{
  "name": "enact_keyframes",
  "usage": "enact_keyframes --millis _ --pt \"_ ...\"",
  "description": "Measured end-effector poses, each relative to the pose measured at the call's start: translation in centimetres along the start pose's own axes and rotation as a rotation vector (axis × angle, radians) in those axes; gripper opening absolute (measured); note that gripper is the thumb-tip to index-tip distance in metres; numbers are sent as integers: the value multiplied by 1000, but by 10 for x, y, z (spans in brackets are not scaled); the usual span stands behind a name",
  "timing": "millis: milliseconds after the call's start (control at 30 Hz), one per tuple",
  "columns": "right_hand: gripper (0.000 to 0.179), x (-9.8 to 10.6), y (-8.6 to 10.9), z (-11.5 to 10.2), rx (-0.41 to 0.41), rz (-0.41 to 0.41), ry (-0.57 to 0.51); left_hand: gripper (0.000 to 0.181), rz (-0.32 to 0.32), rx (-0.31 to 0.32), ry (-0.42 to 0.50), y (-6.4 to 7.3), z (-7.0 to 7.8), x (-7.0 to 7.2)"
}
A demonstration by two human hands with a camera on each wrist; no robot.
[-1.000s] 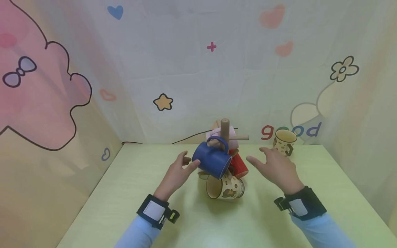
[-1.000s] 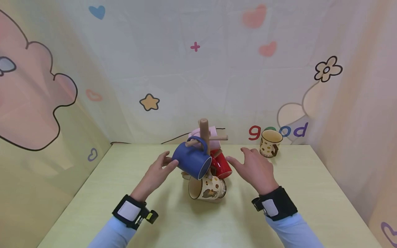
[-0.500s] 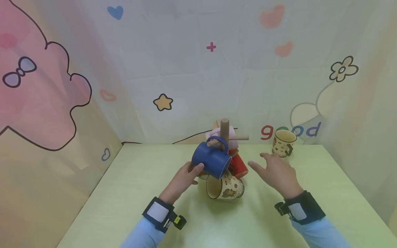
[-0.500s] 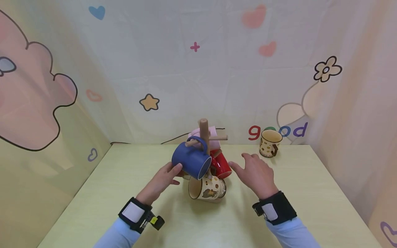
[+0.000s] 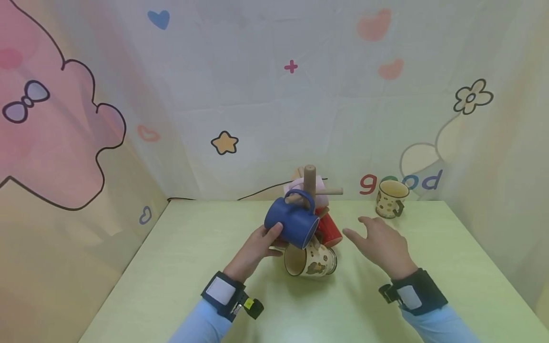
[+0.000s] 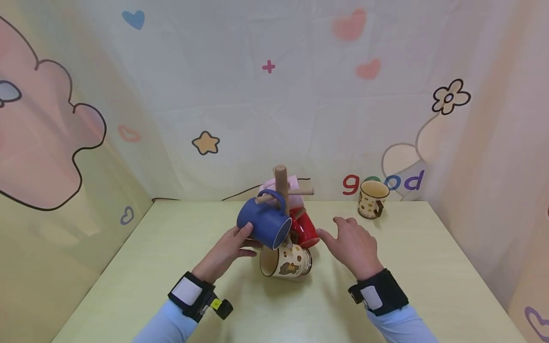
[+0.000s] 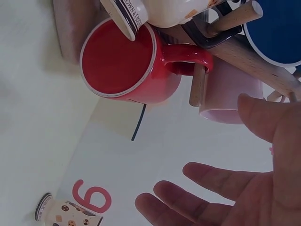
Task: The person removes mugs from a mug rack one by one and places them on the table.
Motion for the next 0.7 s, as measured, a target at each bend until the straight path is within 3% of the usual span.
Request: enact_keyframes --millis 533,700 --pt "74 -5 -2 3 -5 5 8 86 22 24 194 -3 1 -5" --pt "73 -7 -1 3 -12 0 9 85 38 17 218 -4 2 -3"
Point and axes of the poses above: each hand's wrist, its own y-axis away from the middle knuckle, its own x-axis out of the back of the hand, z = x × y, the point moved 9 cm from there along -y, towards the middle knuckle, and after that the axes turned 14 degrees about -x, right-handed, at the moved point
